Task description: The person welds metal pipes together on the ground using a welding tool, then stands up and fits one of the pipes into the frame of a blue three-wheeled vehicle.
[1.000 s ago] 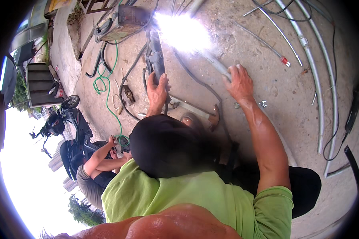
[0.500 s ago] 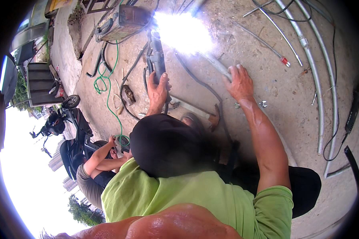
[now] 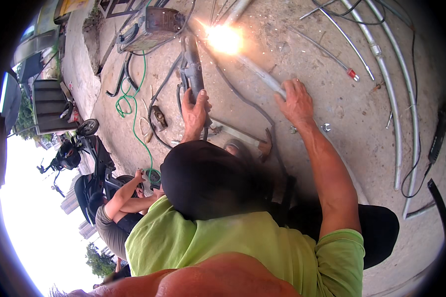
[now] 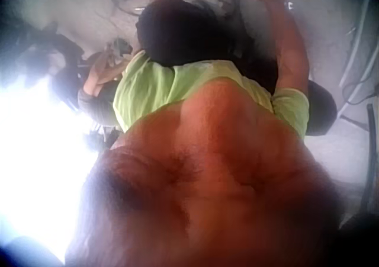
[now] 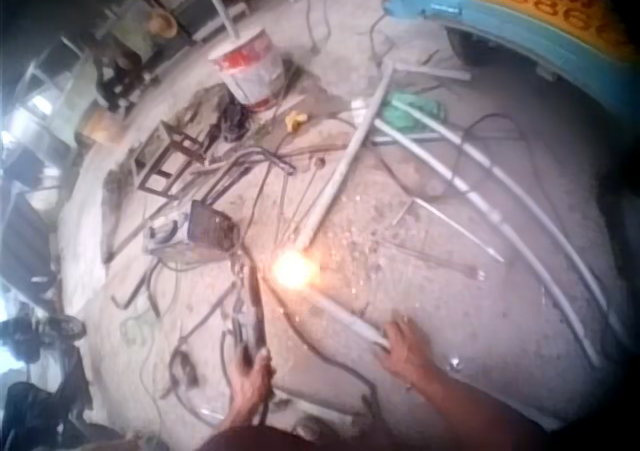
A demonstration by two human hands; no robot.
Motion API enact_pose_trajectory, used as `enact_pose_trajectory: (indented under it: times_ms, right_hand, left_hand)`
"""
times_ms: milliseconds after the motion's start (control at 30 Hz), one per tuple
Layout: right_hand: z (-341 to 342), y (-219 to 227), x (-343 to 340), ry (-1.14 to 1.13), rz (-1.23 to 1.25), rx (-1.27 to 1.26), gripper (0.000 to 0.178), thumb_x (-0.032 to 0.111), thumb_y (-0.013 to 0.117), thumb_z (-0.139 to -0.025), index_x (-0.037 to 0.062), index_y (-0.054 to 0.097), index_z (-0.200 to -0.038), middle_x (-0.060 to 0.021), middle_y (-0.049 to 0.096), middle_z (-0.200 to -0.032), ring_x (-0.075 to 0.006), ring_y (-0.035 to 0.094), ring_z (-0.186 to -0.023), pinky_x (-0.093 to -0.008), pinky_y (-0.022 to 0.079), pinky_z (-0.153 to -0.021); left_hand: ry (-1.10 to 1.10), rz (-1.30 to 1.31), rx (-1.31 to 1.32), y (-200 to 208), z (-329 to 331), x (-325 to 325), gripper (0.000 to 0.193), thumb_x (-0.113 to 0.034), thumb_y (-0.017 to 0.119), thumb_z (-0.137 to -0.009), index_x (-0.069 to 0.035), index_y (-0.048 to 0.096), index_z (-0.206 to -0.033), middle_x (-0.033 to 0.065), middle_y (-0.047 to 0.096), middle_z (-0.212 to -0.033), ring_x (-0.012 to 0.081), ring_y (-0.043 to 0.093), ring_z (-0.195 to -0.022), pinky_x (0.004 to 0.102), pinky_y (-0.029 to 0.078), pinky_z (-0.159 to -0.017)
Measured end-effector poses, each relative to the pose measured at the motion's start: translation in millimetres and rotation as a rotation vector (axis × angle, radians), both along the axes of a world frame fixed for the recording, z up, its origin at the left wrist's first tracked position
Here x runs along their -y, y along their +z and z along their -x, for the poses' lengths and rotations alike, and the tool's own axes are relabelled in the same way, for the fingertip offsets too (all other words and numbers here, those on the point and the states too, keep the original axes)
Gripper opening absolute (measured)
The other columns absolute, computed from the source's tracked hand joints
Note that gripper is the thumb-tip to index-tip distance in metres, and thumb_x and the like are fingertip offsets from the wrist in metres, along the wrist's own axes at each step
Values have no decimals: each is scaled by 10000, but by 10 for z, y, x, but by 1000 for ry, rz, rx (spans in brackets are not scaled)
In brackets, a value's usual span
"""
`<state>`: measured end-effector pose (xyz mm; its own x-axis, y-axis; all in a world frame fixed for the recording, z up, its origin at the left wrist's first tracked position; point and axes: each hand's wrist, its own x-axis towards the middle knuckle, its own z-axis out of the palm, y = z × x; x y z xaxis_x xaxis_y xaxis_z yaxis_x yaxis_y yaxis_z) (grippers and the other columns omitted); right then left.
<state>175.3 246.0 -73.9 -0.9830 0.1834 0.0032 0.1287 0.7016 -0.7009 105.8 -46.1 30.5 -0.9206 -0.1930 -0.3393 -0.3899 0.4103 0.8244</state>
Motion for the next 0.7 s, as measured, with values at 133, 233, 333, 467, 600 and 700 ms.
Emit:
enact_pose_trajectory:
  times_ms: [133,233,333,467,600,700]
  right_hand:
    - [2,35,18,-5,27,10,321,246,790,-855,102,587,-1059,-115,593,-1054,-369,612,-1055,-505,526,-862]
    - [5,40,-5,10,42,10,331,234,800,-847,101,583,-1059,-114,589,-1055,-363,620,-1046,-503,536,-853]
    - [-33,68,-7,8,33,2,332,225,804,-842,99,583,-1055,-110,589,-1048,-359,623,-1038,-506,541,-846]
    - [-23,2,-8,6,16,50,327,252,784,-862,106,582,-1073,-97,582,-1085,-344,613,-1082,-512,549,-863]
    - [-37,-6,-6,5,4,103,328,276,769,-877,114,580,-1091,-88,572,-1120,-330,605,-1113,-507,551,-874]
    - [-20,11,-13,11,8,134,330,276,769,-881,115,579,-1098,-87,570,-1119,-328,604,-1119,-504,550,-879]
  left_hand:
    - [16,-46,-46,-48,-2,14,540,-297,718,-999,47,522,-1367,107,676,-933,166,654,-705,322,550,-628]
    - [33,-64,-67,-87,10,55,408,-293,721,-1010,19,572,-1227,97,678,-879,166,653,-669,320,554,-608]
    - [14,-69,-81,-40,3,81,343,-317,688,-1033,-8,584,-1136,92,680,-859,167,652,-658,318,541,-593]
    - [13,-54,-86,59,16,94,486,-360,682,-1012,57,556,-1229,100,664,-888,160,628,-674,315,526,-606]
    - [-45,-53,-105,110,-2,133,346,-329,650,-1057,1,595,-1147,78,668,-841,158,643,-682,307,519,-623]
    - [-95,16,-102,175,-2,100,420,-351,673,-1034,23,591,-1208,86,668,-866,155,643,-704,302,519,-645]
